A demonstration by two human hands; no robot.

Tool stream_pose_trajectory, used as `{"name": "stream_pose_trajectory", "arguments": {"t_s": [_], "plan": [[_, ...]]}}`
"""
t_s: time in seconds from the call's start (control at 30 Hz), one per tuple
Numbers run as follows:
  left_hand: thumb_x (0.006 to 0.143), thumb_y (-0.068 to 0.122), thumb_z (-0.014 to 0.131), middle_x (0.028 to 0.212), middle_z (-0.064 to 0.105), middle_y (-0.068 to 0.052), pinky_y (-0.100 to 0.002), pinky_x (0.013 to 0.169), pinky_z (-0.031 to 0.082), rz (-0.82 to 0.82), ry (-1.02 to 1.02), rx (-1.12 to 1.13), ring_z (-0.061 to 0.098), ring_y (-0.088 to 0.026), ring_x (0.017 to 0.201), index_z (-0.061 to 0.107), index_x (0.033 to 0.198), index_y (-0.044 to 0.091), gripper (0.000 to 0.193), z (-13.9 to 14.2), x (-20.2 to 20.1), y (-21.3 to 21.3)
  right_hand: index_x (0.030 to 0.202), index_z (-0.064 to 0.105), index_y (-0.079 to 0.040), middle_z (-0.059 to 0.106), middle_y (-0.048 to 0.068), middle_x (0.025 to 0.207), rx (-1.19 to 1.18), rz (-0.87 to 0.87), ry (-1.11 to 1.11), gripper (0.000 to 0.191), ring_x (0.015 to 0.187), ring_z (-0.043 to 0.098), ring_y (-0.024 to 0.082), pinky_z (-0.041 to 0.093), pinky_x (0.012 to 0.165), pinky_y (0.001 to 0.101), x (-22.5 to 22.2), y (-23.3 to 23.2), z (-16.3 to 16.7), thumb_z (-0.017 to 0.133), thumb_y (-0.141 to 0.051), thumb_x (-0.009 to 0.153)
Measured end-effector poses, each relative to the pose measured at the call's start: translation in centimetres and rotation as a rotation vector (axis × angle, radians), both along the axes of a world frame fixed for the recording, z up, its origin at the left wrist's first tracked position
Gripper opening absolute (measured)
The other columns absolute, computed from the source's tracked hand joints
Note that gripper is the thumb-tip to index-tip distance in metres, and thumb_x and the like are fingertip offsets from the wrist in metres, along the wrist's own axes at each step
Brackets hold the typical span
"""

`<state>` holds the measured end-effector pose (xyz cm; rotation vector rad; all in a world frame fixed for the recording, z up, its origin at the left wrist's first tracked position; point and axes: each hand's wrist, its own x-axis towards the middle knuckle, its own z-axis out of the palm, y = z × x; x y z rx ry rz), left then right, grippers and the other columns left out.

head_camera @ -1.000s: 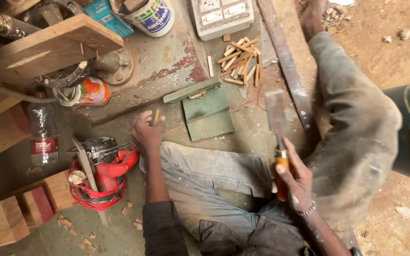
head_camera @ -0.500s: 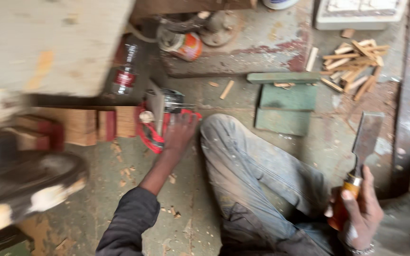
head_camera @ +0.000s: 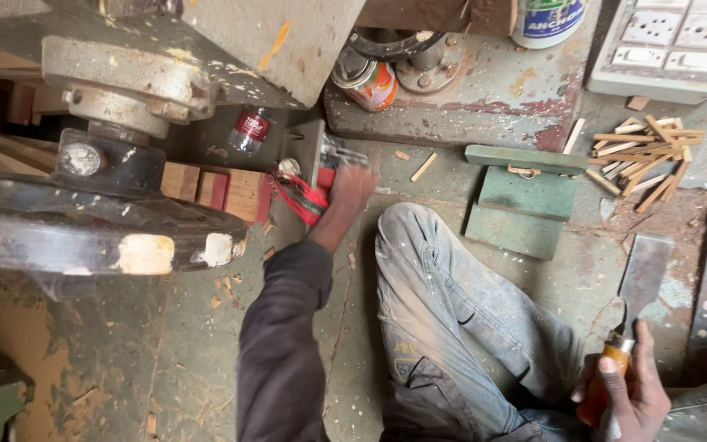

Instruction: The person sits cross-legged on the floor and uses a chisel to shave and split small wooden sticks against a green block, working one piece at a time and setting finished sticks aside with the growing pile of shaved pieces.

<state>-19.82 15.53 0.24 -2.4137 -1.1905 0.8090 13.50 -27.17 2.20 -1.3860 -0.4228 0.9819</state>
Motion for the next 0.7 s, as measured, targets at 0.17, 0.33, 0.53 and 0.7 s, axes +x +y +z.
{"name": "stream_pose_trajectory", "arguments": {"t_s": [0.17,0.33,0.53,0.7], "plan": [[0.089,0.018,0.068,0.085,0.078,0.004,-0.035,0.059,0.057,0.043,0.025,0.066,0.077,-0.019,0.081,0.08,0.089,0.024,0.014,1.9,2.3,4.0,0.171,0.033,-0.005,0.064,0.015,0.078,-0.084,0.058,-0.037,0.076,0.052,0.057,0.019,0.048,0.05,0.0309,0.9,0.0,-1.6,0.057,-0.007,0.1],[0.083,0.017,0.069,0.106,0.075,-0.007,-0.042,0.082,0.055,0.014,-0.281,0.17,0.071,-0.025,0.103,0.078,0.095,0.017,0.015,5.1,2.1,1.2,0.169,0.039,-0.007,0.065,0.014,0.084,-0.194,0.034,-0.066,0.072,0.053,0.056,0.02,0.048,0.05,0.0328,0.7,0.6,-2.0,0.059,-0.009,0.1],[0.089,0.007,0.073,0.113,0.067,-0.01,-0.045,0.096,0.049,-0.027,-1.098,0.316,0.063,-0.03,0.108,0.072,0.108,0.008,0.019,8.6,-0.2,-10.2,0.16,0.045,-0.007,0.064,0.013,0.081,-0.279,0.098,-0.066,0.067,0.05,0.058,0.019,0.047,0.045,0.0331,0.6,0.9,-3.2,0.063,-0.007,0.095],[0.091,0.009,0.076,0.116,0.061,-0.012,-0.044,0.101,0.049,0.235,-1.301,0.524,0.061,-0.032,0.114,0.066,0.108,0.01,0.02,8.6,-0.3,-15.9,0.125,0.06,0.001,0.062,0.012,0.065,-0.252,0.127,-0.11,0.036,0.05,0.057,0.019,0.043,0.042,0.0324,0.1,0.5,-4.0,0.072,-0.003,0.092]]}}
